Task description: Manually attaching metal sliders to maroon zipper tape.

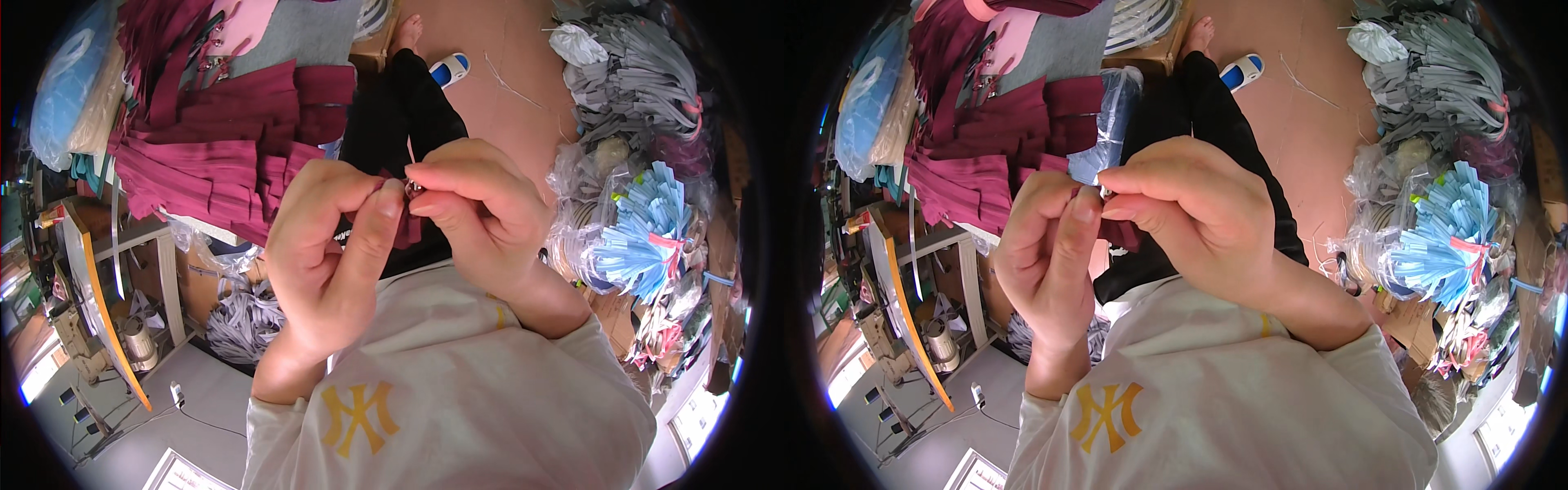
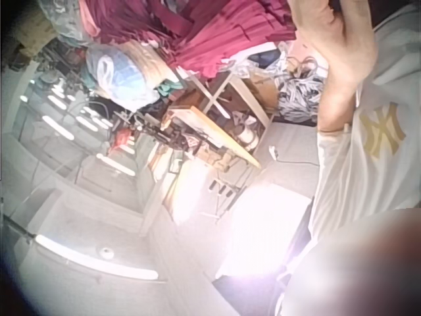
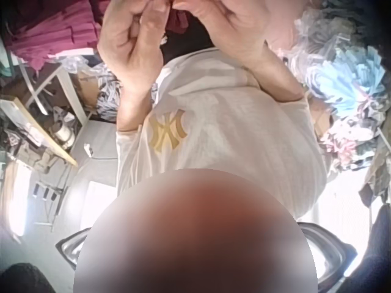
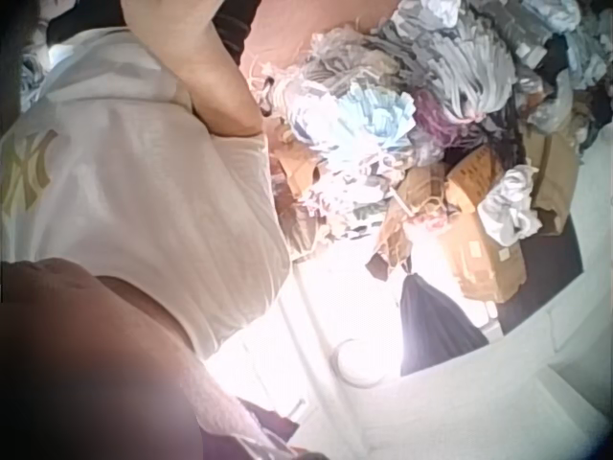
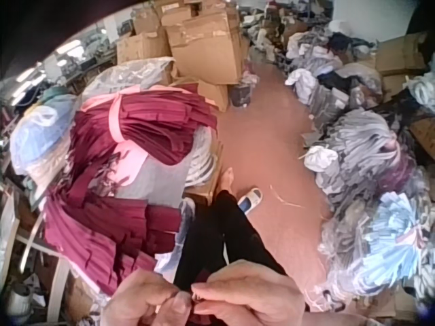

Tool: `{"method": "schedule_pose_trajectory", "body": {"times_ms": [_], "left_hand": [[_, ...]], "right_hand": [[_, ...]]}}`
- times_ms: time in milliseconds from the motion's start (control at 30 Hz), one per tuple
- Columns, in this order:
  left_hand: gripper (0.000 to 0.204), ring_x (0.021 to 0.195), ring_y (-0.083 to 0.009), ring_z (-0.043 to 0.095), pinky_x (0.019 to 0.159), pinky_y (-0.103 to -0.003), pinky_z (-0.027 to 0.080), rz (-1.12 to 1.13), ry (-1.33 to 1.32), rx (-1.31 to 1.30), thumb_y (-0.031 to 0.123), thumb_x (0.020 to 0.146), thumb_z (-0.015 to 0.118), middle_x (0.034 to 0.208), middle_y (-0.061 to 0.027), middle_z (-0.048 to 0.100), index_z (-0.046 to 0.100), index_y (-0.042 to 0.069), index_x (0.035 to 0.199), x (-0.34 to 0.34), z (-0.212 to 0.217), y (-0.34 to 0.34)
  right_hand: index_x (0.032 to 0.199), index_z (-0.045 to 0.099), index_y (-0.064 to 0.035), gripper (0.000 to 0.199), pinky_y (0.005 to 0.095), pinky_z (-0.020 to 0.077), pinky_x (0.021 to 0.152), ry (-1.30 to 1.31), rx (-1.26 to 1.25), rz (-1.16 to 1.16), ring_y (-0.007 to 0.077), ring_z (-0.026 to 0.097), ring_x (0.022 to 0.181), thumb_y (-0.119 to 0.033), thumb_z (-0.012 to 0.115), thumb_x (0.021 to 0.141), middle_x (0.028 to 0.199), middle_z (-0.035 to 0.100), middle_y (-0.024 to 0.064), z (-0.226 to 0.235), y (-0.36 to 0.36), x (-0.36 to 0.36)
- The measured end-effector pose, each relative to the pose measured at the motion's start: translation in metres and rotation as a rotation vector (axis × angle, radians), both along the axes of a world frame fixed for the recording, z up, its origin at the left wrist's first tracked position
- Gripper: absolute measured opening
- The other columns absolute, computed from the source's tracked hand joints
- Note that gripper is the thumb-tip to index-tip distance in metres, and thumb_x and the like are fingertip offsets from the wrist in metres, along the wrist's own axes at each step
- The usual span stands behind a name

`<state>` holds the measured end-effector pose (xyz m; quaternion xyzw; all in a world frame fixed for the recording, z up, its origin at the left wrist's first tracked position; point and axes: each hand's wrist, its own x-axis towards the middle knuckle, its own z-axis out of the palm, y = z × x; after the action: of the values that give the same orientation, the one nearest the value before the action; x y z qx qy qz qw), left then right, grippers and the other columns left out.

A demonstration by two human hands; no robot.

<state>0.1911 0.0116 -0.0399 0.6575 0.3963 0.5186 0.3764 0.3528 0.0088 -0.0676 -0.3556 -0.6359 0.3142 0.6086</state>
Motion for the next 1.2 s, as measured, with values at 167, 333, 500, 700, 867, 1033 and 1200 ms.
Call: {"method": "schedule_pose_trajectory", "body": {"times_ms": [167, 333, 500, 700, 867, 1033, 1200], "left_hand": [[0.005, 0.065, -0.0163, 0.051, 0.057, -0.027, 0.039, 0.056, 0.073, 0.032, -0.005, 0.085, 0.067, 0.074, -0.0080, 0.058, 0.063, -0.006, 0.088, 0.001, 0.001, -0.002], [0.005, 0.065, -0.0157, 0.052, 0.058, -0.026, 0.039, 0.114, 0.020, 0.038, -0.004, 0.085, 0.067, 0.077, -0.0080, 0.059, 0.064, -0.006, 0.088, 0.003, -0.002, -0.005], [0.010, 0.081, -0.0147, 0.052, 0.074, -0.026, 0.041, 0.001, 0.058, -0.008, 0.002, 0.093, 0.060, 0.089, -0.0091, 0.060, 0.063, -0.006, 0.097, 0.001, 0.004, -0.004], [0.014, 0.074, -0.0098, 0.045, 0.064, -0.020, 0.036, 0.069, 0.008, 0.022, 0.008, 0.090, 0.068, 0.090, -0.0036, 0.053, 0.070, -0.003, 0.100, -0.005, -0.002, -0.003], [0.014, 0.077, -0.0102, 0.046, 0.070, -0.021, 0.038, 0.003, -0.161, -0.127, 0.003, 0.091, 0.064, 0.091, -0.0045, 0.054, 0.067, -0.004, 0.103, -0.001, -0.001, -0.003], [0.015, 0.083, -0.0119, 0.049, 0.077, -0.021, 0.040, 0.025, -0.163, -0.048, 0.002, 0.093, 0.061, 0.097, -0.0082, 0.056, 0.063, -0.005, 0.107, 0.003, -0.003, 0.003], [0.017, 0.085, -0.0119, 0.050, 0.077, -0.022, 0.040, -0.035, -0.357, -0.235, 0.002, 0.093, 0.060, 0.098, -0.0085, 0.058, 0.062, -0.006, 0.109, 0.007, 0.007, -0.005]], "right_hand": [[0.100, 0.069, -0.0008, 0.024, 0.0265, 0.0524, 0.064, -0.021, 0.017, -0.010, 0.0193, 0.066, 0.077, 0.004, 0.075, 0.077, 0.087, 0.067, 0.0089, 0.003, 0.002, -0.001], [0.099, 0.069, -0.0004, 0.026, 0.0277, 0.0527, 0.065, -0.079, 0.136, -0.009, 0.0210, 0.066, 0.077, 0.004, 0.076, 0.075, 0.088, 0.068, 0.0087, 0.000, 0.009, 0.001], [0.102, 0.068, 0.0004, 0.029, 0.0283, 0.0533, 0.066, 0.523, -0.274, 0.145, 0.0183, 0.066, 0.078, 0.003, 0.077, 0.074, 0.089, 0.067, 0.0092, 0.009, -0.001, -0.008], [0.099, 0.067, 0.0013, 0.026, 0.0256, 0.0511, 0.065, 0.114, 0.060, 0.081, 0.0157, 0.064, 0.075, 0.000, 0.078, 0.076, 0.086, 0.066, 0.0083, 0.004, 0.019, 0.010], [0.094, 0.068, 0.0012, 0.017, 0.0254, 0.0496, 0.062, 0.158, -0.051, 0.120, 0.0146, 0.064, 0.073, -0.001, 0.076, 0.079, 0.083, 0.066, 0.0070, 0.007, 0.010, 0.007], [0.096, 0.063, 0.0031, 0.011, 0.0213, 0.0509, 0.061, 0.396, -0.272, 0.248, 0.0094, 0.063, 0.072, -0.004, 0.068, 0.090, 0.084, 0.064, 0.0063, 0.013, 0.005, 0.002], [0.097, 0.061, 0.0032, 0.011, 0.0201, 0.0507, 0.058, 0.335, -0.266, 0.256, 0.0078, 0.062, 0.069, -0.006, 0.066, 0.092, 0.084, 0.064, 0.0058, 0.011, 0.005, 0.005]]}}
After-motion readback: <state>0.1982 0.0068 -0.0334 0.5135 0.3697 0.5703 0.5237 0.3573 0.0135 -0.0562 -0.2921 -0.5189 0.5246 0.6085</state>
